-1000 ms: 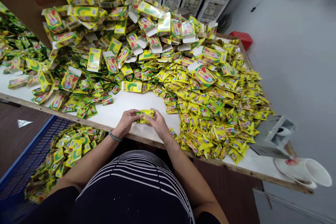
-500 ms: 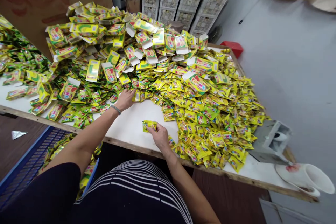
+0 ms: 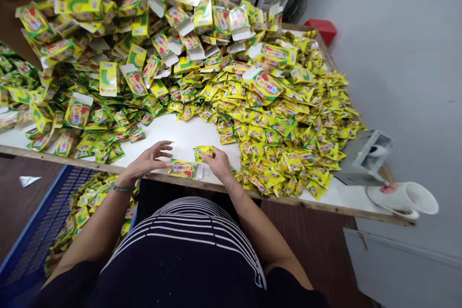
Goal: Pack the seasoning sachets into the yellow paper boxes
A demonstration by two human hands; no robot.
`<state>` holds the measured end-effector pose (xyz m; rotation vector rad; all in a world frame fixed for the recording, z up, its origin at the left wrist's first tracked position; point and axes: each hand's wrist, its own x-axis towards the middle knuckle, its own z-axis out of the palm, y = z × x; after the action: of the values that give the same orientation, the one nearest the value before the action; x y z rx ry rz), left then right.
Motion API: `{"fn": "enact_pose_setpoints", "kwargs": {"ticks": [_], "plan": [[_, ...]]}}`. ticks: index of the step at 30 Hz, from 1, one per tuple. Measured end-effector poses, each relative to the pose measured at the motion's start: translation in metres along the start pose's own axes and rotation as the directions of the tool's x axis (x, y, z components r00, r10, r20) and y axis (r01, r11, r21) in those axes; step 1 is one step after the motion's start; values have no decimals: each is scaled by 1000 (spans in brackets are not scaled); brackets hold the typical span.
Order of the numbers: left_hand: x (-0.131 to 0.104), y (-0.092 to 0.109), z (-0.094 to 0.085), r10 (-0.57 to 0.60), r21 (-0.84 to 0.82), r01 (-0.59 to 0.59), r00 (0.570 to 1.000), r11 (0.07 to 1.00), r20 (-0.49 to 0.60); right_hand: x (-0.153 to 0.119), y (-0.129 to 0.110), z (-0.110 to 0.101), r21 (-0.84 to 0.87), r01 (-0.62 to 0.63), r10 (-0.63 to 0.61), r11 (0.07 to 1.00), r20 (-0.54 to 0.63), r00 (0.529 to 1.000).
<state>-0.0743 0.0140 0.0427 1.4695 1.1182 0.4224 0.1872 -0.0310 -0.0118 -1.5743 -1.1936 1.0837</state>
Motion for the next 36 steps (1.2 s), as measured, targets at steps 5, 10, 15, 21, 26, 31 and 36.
{"fn": "enact_pose_setpoints", "kwargs": {"ticks": [5, 10, 15, 21, 26, 31, 36], "plan": [[13, 12, 26, -84, 590, 100, 995, 801, -54, -4, 0, 16, -31, -21, 22, 999, 36, 999], [29, 28, 56, 66, 847, -147, 989, 511, 132, -6, 3, 2, 112, -86, 99, 990, -114, 989], [37, 24, 53, 49, 769, -206, 974, 605, 223, -13, 8, -26, 178, -41, 65, 983, -133, 989], [36, 5, 51, 81, 186, -81, 997, 979, 9, -10, -6, -28, 159, 47, -34, 986, -79, 996], [32, -5, 64, 63, -237, -63, 998, 970, -7, 8, -32, -38, -159, 83, -61, 984, 133, 989], [32, -4, 70, 74, -433, -56, 997, 899, 23, 25, -53, -42, -381, 260, -168, 887, 258, 951], [32, -4, 72, 77, -542, -85, 996, 836, -38, 26, -67, -35, -457, 265, -199, 849, 188, 962]]}}
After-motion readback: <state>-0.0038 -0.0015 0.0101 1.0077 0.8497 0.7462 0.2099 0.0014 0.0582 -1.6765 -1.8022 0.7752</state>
